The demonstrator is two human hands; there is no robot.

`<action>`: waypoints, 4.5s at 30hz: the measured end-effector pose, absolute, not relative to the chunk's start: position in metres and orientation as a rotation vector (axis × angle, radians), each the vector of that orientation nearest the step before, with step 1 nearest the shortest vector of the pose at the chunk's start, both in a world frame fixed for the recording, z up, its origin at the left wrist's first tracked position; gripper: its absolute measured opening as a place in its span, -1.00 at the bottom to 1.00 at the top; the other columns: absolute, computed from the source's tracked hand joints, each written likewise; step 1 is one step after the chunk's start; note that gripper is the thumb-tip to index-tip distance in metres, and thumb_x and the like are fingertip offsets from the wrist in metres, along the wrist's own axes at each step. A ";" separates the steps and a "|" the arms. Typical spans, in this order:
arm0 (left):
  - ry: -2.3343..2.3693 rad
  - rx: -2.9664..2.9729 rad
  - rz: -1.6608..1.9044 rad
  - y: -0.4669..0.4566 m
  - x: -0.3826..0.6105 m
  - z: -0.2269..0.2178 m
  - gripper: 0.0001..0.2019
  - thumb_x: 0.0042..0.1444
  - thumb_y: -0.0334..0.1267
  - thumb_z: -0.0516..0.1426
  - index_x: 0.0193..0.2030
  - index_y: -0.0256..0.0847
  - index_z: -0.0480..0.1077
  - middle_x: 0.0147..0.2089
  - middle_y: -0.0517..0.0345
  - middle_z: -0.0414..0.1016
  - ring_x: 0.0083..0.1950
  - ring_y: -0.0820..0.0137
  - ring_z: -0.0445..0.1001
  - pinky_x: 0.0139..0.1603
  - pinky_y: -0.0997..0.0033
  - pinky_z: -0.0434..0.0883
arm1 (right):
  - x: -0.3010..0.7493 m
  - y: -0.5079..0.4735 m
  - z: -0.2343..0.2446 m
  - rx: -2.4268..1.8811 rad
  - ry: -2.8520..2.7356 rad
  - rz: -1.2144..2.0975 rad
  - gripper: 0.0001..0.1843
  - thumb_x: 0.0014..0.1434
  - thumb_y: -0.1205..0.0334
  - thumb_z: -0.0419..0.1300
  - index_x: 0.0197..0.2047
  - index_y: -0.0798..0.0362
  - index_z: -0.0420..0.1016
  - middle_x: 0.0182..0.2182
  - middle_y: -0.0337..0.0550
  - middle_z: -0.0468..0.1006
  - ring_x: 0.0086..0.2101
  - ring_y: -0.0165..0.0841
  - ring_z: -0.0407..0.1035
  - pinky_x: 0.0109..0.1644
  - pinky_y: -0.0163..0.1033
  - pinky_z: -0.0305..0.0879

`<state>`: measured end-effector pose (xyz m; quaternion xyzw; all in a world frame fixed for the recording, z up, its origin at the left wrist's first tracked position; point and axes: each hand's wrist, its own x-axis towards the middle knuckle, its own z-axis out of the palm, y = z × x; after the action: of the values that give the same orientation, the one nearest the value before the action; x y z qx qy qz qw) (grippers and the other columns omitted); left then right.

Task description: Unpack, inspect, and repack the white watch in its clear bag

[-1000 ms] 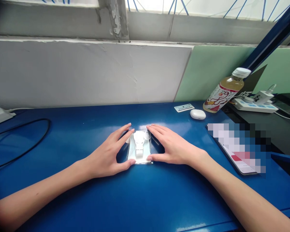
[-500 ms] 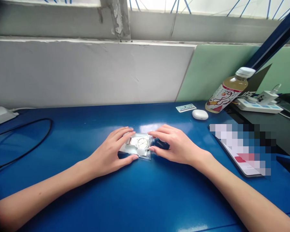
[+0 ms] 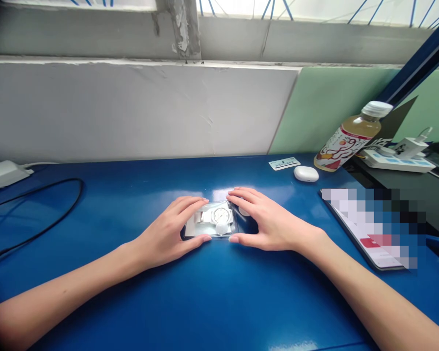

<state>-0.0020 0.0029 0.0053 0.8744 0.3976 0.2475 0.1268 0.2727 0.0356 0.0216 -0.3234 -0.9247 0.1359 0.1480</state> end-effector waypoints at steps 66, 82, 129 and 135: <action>1.293 2.553 0.543 0.012 -0.011 0.004 -0.32 0.20 0.12 0.19 0.33 -0.25 0.26 0.32 -0.18 0.33 0.37 -0.07 0.20 0.32 -0.14 0.28 | 0.275 0.041 0.018 -0.957 -2.519 0.057 -0.22 0.09 -0.23 0.31 0.20 0.15 0.43 0.10 0.18 0.55 0.05 -0.01 0.47 0.09 0.05 0.45; 1.484 2.609 0.528 0.010 -0.008 0.013 -0.25 0.07 0.28 0.17 0.19 -0.33 0.41 0.24 -0.16 0.45 0.29 -0.10 0.36 0.29 -0.13 0.33 | 0.276 0.045 0.009 -1.136 -2.702 0.437 0.03 0.12 -0.33 0.23 0.42 0.21 0.15 0.38 0.19 0.20 0.39 0.08 -0.04 0.37 0.25 0.12; 1.210 2.583 0.679 0.016 -0.011 0.009 -0.37 0.00 0.06 0.31 0.13 -0.30 0.39 0.13 -0.21 0.48 0.26 -0.05 0.35 0.26 -0.07 0.38 | 0.257 0.025 0.006 -1.154 -2.589 0.371 -0.34 0.38 -0.06 0.01 0.37 0.21 0.23 0.36 0.19 0.24 0.38 0.01 0.01 0.38 0.20 0.13; 1.220 2.578 0.661 0.015 -0.011 0.009 -0.36 -0.01 0.05 0.32 0.13 -0.28 0.37 0.13 -0.22 0.48 0.26 -0.07 0.36 0.26 -0.12 0.37 | 0.260 0.028 0.003 -1.108 -2.571 0.367 -0.44 0.43 0.07 -0.06 0.37 0.15 0.25 0.34 0.12 0.29 0.37 -0.03 0.05 0.37 0.22 0.15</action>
<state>-0.0107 0.0152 0.0093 0.8755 0.4143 0.2243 0.1068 0.2597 0.0279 0.0035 -0.3876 -0.8990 0.1283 0.1584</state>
